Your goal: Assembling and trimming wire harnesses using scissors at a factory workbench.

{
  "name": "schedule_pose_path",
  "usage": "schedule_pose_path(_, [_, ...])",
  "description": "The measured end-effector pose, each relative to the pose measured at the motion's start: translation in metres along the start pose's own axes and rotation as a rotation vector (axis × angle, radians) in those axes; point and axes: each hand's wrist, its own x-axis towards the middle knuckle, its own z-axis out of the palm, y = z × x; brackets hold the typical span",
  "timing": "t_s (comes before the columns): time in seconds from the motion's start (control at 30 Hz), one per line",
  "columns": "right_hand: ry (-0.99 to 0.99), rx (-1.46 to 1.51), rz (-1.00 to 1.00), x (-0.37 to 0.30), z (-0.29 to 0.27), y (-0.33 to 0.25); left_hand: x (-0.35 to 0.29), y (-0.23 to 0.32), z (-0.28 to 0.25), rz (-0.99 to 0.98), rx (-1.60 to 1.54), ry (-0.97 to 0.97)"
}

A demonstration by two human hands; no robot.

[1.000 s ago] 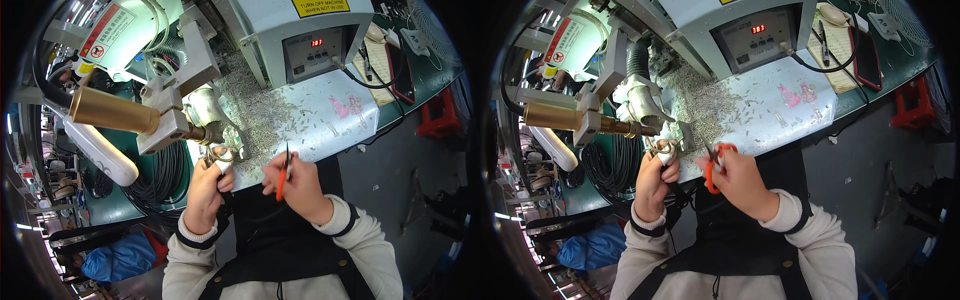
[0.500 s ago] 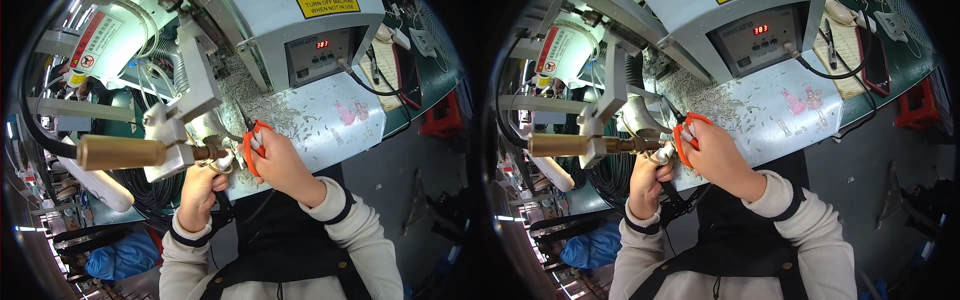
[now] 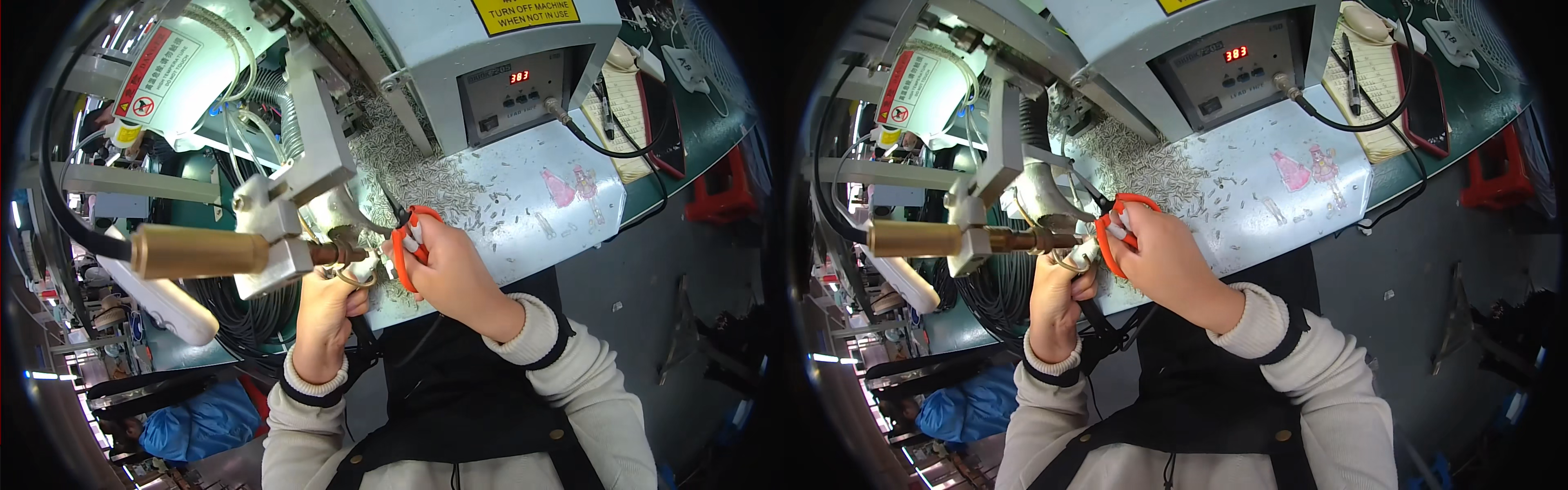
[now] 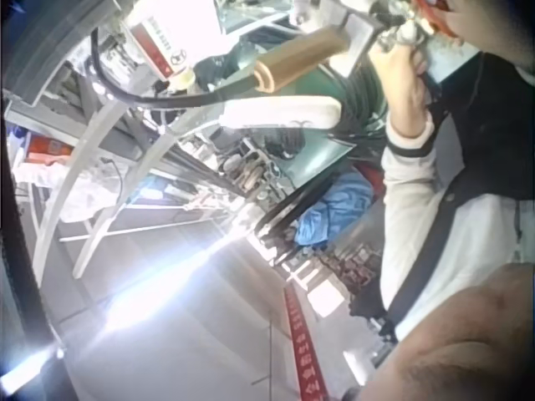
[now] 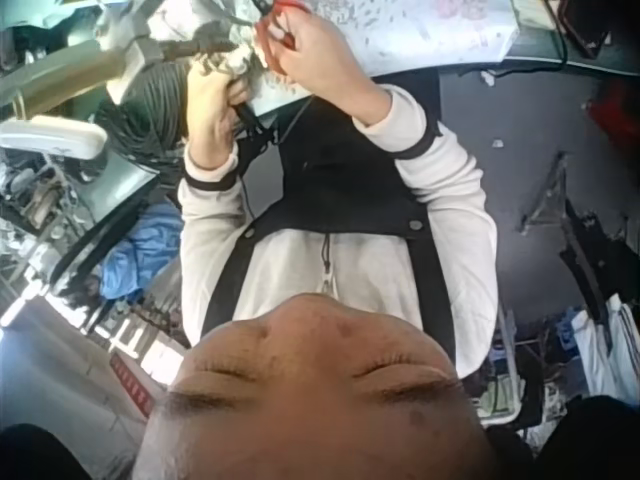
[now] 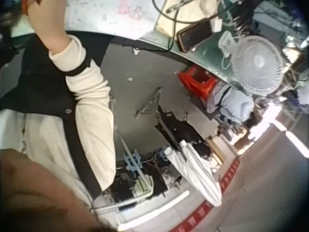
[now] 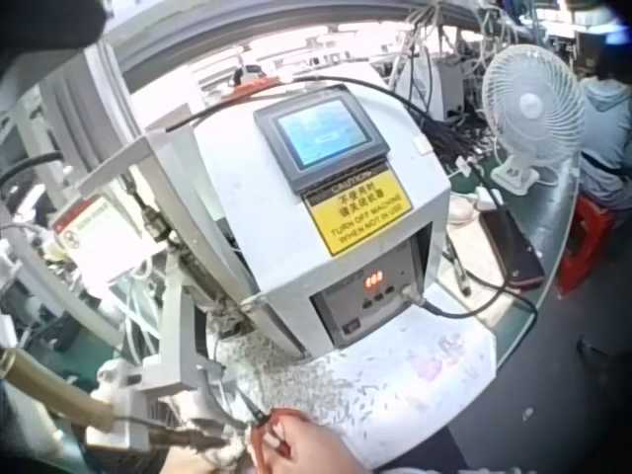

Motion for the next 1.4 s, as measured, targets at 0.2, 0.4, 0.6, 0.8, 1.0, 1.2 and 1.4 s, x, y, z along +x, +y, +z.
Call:
schedule_pose_path(0.2, [-0.037,0.115,-0.041,-0.013,-0.002,0.005,-0.022,0.003,0.011,0.002,0.038,0.003])
schedule_pose_path(0.4, [-0.137,0.35,0.001,-0.039,0.0,-0.004,-0.051,-0.015,0.006,0.041,-0.089,0.008])
schedule_pose_path(0.6, [-0.17,0.435,0.119,-0.051,0.005,-0.011,-0.057,-0.024,0.013,0.208,0.099,0.099])
schedule_pose_path(0.8, [-0.024,0.243,0.156,-0.043,-0.001,-0.004,-0.027,-0.019,0.012,0.176,0.11,0.175])
schedule_pose_path(1.0, [0.043,0.186,0.067,-0.011,-0.005,-0.003,-0.003,-0.004,0.006,-0.007,-0.078,-0.003])
schedule_pose_path(1.2, [-0.032,0.05,0.121,0.003,-0.003,-0.004,0.005,0.001,0.001,-0.005,0.011,-0.098])
schedule_pose_path(1.4, [0.009,0.002,0.054,0.004,-0.003,-0.004,0.009,0.003,-0.004,-0.066,-0.001,-0.081])
